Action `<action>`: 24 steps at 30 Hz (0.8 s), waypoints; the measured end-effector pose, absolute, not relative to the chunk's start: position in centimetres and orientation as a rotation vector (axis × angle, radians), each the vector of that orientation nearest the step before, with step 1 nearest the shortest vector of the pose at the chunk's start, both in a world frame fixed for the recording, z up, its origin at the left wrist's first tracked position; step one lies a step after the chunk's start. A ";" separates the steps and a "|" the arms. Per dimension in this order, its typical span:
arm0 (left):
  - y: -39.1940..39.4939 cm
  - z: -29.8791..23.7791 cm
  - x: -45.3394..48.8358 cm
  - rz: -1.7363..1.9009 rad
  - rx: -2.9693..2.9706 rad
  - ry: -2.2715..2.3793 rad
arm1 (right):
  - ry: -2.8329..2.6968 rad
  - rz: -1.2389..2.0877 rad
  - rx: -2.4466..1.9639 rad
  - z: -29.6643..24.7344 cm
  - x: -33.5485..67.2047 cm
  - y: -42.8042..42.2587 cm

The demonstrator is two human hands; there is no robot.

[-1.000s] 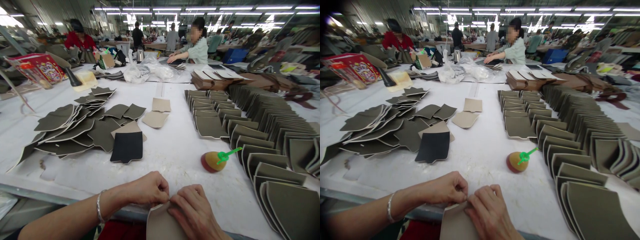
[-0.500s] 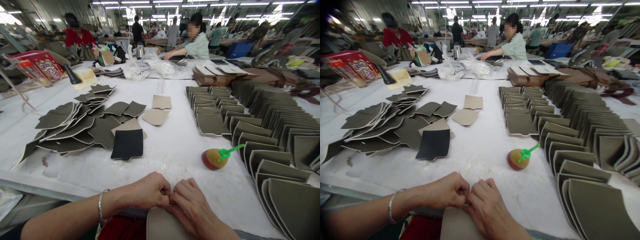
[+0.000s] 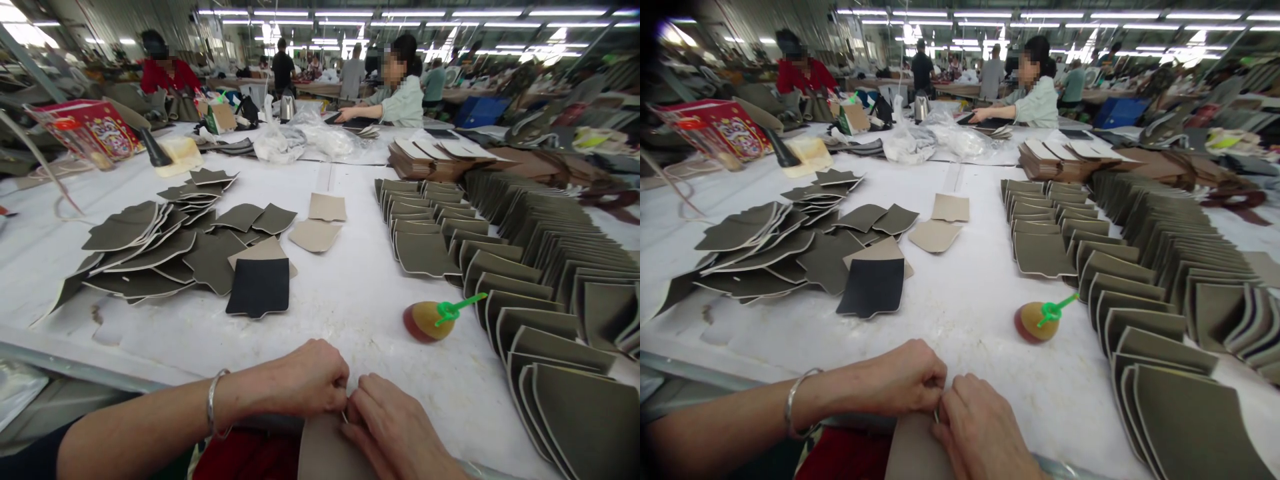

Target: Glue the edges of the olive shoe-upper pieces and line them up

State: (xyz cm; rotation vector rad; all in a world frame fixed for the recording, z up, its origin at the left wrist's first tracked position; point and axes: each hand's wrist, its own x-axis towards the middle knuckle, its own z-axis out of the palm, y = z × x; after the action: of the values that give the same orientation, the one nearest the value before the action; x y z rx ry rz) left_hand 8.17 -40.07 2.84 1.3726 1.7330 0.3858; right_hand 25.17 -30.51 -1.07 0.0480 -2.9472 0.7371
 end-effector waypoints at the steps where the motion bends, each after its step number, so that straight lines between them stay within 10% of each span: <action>1: -40.1 2.9 8.2 0.381 1.364 1.719 | -2.933 0.719 0.042 -1.1 25.3 -30.6; 24: -41.3 0.8 6.6 0.624 1.071 1.244 | -2.618 0.535 0.069 -1.0 25.0 -30.6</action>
State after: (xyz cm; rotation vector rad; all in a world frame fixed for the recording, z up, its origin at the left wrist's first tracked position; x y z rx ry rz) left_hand 6.62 -41.34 0.77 1.0707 1.2438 0.6241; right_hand 25.04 -30.61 -0.98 0.0695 -2.6180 0.5354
